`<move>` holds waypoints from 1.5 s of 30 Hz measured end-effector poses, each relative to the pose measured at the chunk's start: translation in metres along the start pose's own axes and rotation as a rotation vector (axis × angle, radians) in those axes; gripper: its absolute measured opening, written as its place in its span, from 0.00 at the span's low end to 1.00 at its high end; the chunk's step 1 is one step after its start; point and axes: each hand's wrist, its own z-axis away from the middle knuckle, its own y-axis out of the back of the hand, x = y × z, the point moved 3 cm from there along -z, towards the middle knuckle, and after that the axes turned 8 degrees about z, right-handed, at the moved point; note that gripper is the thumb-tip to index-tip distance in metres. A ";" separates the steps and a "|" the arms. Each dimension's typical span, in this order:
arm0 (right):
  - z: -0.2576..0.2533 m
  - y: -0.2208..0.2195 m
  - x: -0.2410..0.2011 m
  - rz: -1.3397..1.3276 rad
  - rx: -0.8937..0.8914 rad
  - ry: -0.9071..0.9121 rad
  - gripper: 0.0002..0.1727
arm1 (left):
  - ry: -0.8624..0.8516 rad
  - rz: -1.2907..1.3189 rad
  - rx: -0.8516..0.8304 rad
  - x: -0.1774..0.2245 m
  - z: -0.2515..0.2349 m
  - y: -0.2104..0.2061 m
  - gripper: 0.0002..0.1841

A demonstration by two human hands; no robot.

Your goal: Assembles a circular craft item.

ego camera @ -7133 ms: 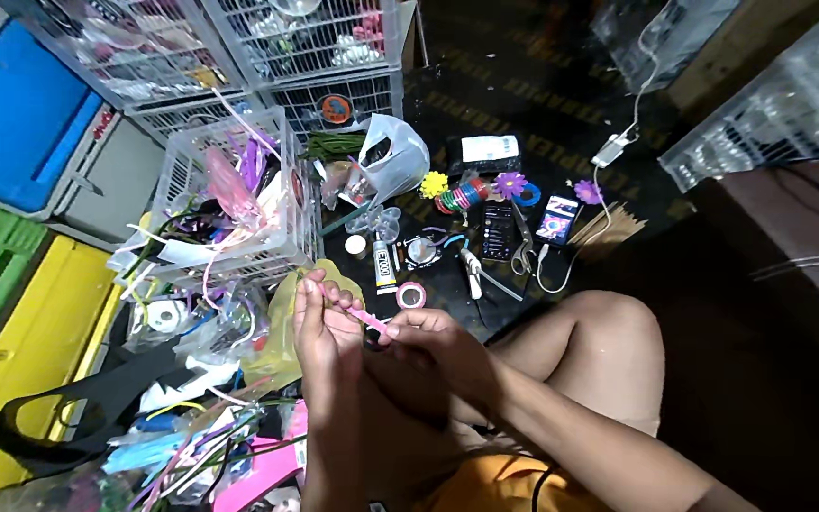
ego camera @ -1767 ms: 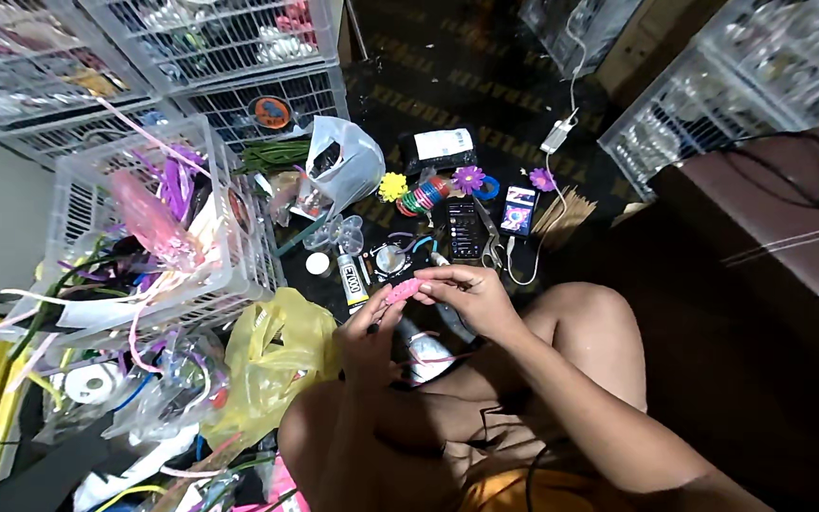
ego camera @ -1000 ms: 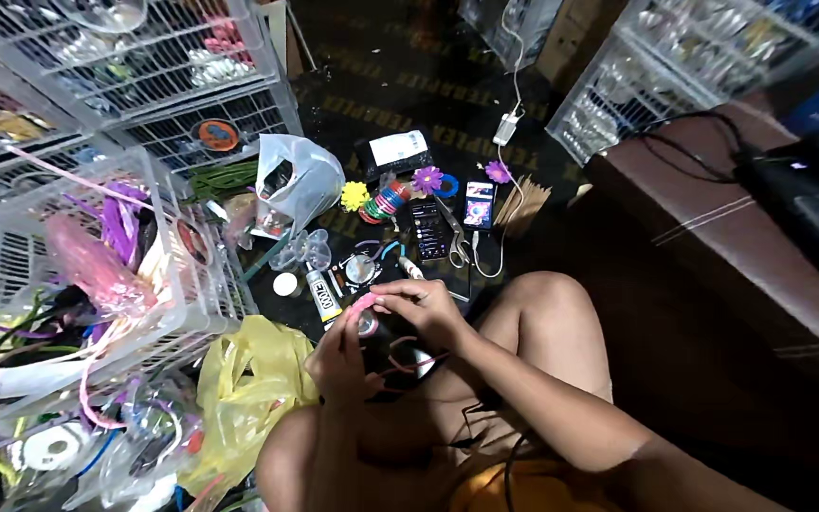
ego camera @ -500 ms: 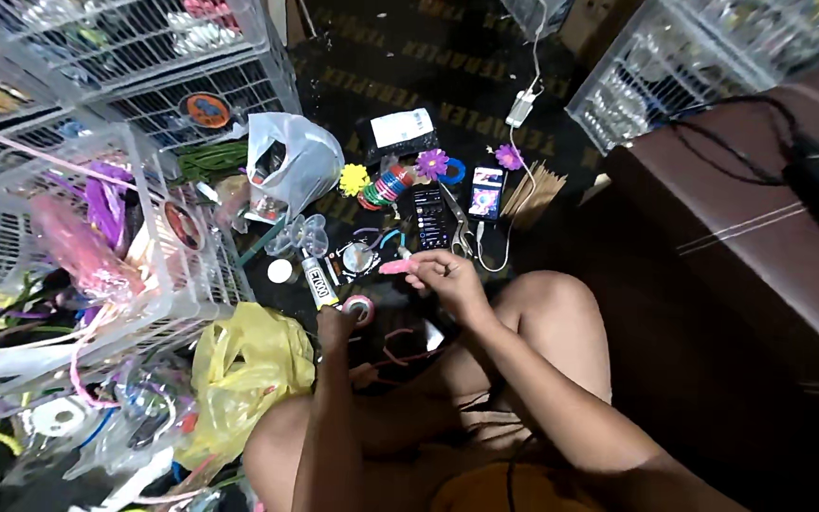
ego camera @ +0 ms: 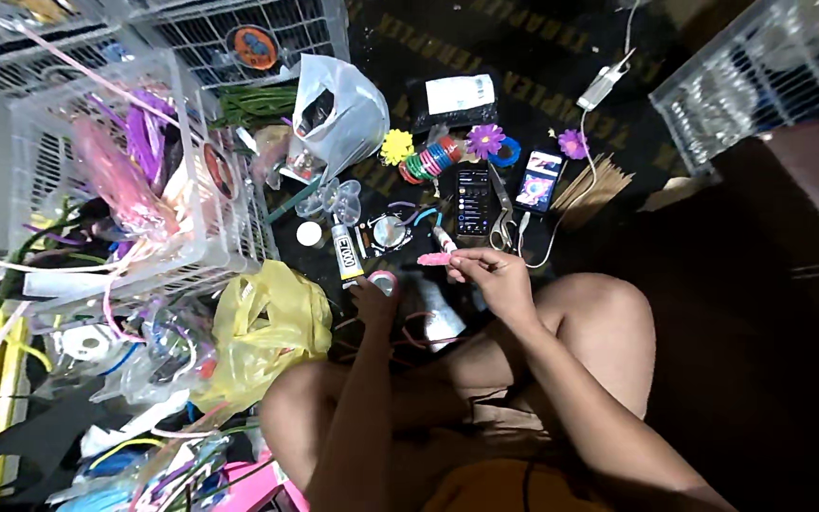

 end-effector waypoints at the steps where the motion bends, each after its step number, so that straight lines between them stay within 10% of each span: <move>1: 0.001 -0.002 0.001 0.010 -0.004 -0.011 0.09 | -0.023 0.011 -0.012 -0.001 -0.002 -0.002 0.51; 13: -0.012 -0.044 0.024 -0.023 -0.153 -0.208 0.10 | -0.295 0.116 -0.048 -0.011 -0.015 -0.004 0.44; 23: -0.016 -0.032 0.019 -0.201 -0.099 -0.265 0.11 | -0.203 0.584 -0.306 -0.003 -0.021 0.004 0.11; 35: -0.031 0.067 -0.064 -0.446 0.216 0.009 0.07 | -0.421 1.287 -0.398 0.079 0.093 0.123 0.11; 45: -0.022 0.001 -0.114 -0.383 0.136 0.098 0.07 | -0.475 1.616 -0.330 0.076 0.141 0.115 0.13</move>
